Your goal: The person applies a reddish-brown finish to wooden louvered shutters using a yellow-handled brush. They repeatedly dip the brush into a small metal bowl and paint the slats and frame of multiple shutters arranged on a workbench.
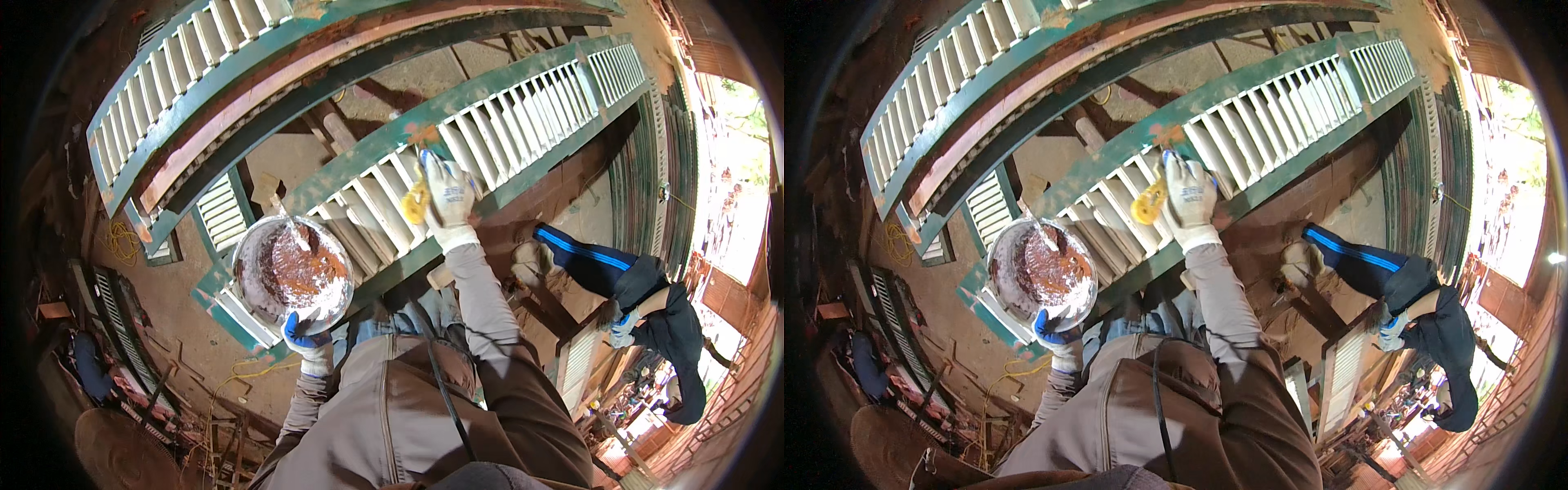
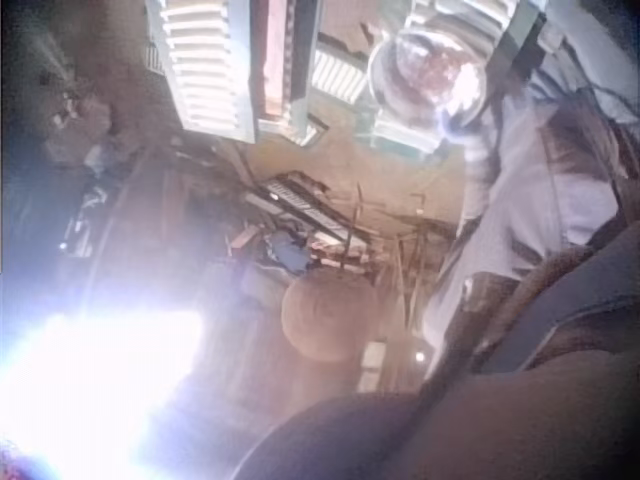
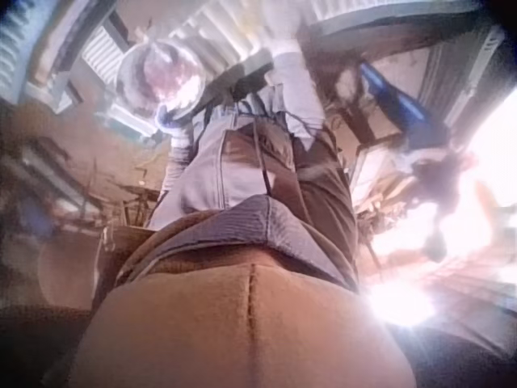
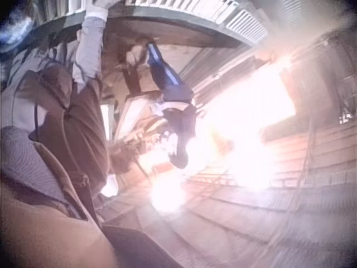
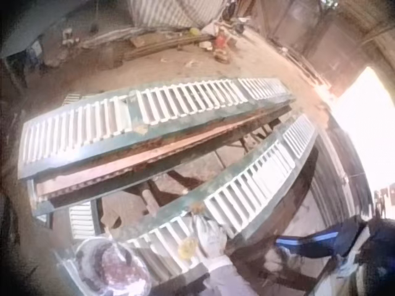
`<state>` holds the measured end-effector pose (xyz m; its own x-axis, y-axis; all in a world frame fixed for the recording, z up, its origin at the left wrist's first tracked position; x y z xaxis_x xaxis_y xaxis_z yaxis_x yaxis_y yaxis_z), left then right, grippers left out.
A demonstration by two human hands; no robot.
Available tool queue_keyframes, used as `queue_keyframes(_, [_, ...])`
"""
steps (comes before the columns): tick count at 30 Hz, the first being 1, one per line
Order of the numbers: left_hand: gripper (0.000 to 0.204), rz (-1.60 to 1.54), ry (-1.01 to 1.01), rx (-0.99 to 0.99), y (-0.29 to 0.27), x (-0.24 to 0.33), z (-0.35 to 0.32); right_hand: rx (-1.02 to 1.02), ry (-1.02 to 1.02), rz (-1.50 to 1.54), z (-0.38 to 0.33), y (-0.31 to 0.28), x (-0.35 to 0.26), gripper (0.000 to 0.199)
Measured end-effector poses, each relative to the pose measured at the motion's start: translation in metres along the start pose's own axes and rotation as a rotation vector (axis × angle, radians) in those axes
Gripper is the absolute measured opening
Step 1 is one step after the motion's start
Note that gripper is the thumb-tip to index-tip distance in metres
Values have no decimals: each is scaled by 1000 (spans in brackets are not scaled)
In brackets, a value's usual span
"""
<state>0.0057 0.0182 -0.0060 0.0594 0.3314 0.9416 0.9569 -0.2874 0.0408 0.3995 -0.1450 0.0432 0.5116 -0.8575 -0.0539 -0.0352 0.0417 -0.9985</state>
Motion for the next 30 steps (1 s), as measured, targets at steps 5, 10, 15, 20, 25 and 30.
queue_keyframes(5, [20,-237,-157,-9,-1,-3,-3,71,47,-1,6,-7,18,47])
queue_keyframes(10, [27,-24,70,-120,-2,1,-6,86,4,-20,-1,-9,-5,38])
queue_keyframes(15, [22,-54,59,-87,-9,-7,0,118,78,-164,14,9,10,39])
queue_keyframes(20, [54,189,283,-207,-10,-2,1,-3,-21,-212,6,8,-13,37])
queue_keyframes(25, [23,-166,-205,-6,-14,-9,-4,107,53,-29,2,-2,4,44])
queue_keyframes(30, [29,-385,-354,-38,-13,-9,6,221,113,-95,31,-4,2,32])
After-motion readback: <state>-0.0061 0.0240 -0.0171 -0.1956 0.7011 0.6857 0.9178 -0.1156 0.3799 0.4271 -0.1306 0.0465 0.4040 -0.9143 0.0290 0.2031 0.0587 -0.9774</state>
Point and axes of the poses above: each hand's wrist, its own z-axis towards the middle knuckle, its own y-axis out of the palm, x = y × z, the point moved 2 cm from there along z, towards the middle knuckle, and after that the axes turned 2 degrees about -y, right-handed, at the moved point
